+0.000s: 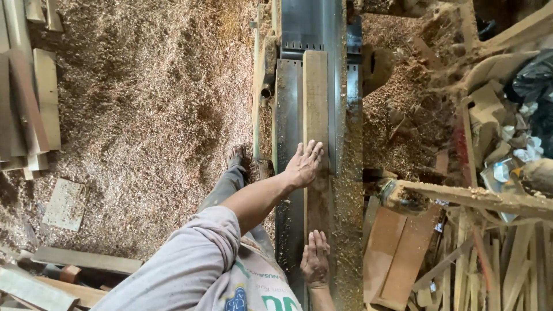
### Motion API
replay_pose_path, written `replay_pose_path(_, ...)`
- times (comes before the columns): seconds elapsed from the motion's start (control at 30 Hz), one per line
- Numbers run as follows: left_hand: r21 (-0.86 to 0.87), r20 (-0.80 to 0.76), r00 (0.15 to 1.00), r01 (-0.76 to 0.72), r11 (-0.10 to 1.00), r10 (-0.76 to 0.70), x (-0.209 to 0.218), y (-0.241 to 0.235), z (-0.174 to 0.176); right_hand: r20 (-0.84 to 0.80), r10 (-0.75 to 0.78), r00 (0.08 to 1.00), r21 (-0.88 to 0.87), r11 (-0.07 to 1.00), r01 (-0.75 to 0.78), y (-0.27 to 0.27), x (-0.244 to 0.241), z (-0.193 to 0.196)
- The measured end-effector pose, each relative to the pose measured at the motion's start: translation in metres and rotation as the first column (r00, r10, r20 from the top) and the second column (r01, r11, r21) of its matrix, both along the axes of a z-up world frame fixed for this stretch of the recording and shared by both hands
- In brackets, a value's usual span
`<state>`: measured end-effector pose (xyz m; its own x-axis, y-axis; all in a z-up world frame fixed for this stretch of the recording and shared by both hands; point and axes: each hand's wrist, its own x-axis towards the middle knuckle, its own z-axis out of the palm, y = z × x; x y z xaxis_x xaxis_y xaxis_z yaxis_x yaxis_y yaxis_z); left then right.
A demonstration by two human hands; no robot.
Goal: The person is using a jointer machine to flatten and square the edges of several wooden boards in a workshop.
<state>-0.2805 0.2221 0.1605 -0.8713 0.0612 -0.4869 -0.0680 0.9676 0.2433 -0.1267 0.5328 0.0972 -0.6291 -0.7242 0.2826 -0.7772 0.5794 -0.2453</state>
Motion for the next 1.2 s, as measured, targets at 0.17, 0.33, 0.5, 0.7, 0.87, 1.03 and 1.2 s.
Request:
replay_pose_path(0.17,0.052,-0.017,0.999,-0.034,0.998,0.035,-0.01,-0.018,0.003,0.026,0.003,1.0,-0.017,1.0,-0.002,-0.016,-0.013,0.0)
replay_pose_path(0.33,0.042,0.002,0.999,-0.035,0.999,0.035,-0.026,-0.035,0.01,0.054,0.027,0.998,-0.013,1.0,-0.026,-0.033,-0.03,-0.002)
replay_pose_path(0.5,0.058,-0.013,0.999,-0.041,0.997,0.042,-0.044,-0.059,0.009,0.068,0.041,0.997,-0.059,0.998,-0.037,-0.059,-0.05,0.002)
replay_pose_path(0.7,0.05,-0.022,0.998,-0.051,0.997,0.053,-0.073,-0.092,0.006,0.064,0.062,0.996,-0.058,0.997,-0.058,-0.097,-0.083,0.012)
replay_pose_path(0.87,-0.027,-0.132,0.99,-0.056,0.998,0.052,-0.098,-0.117,-0.013,0.027,0.023,0.999,-0.093,0.995,-0.021,-0.132,-0.109,0.004)
replay_pose_path(1.03,-0.019,-0.202,0.974,-0.108,0.994,0.102,-0.124,-0.15,-0.009,-0.046,-0.013,0.999,-0.119,0.993,0.007,-0.17,-0.137,0.008)
replay_pose_path(1.2,0.008,-0.166,0.982,-0.093,0.996,0.093,-0.159,-0.185,-0.018,-0.015,-0.032,0.999,-0.116,0.993,0.03,-0.203,-0.161,0.009)
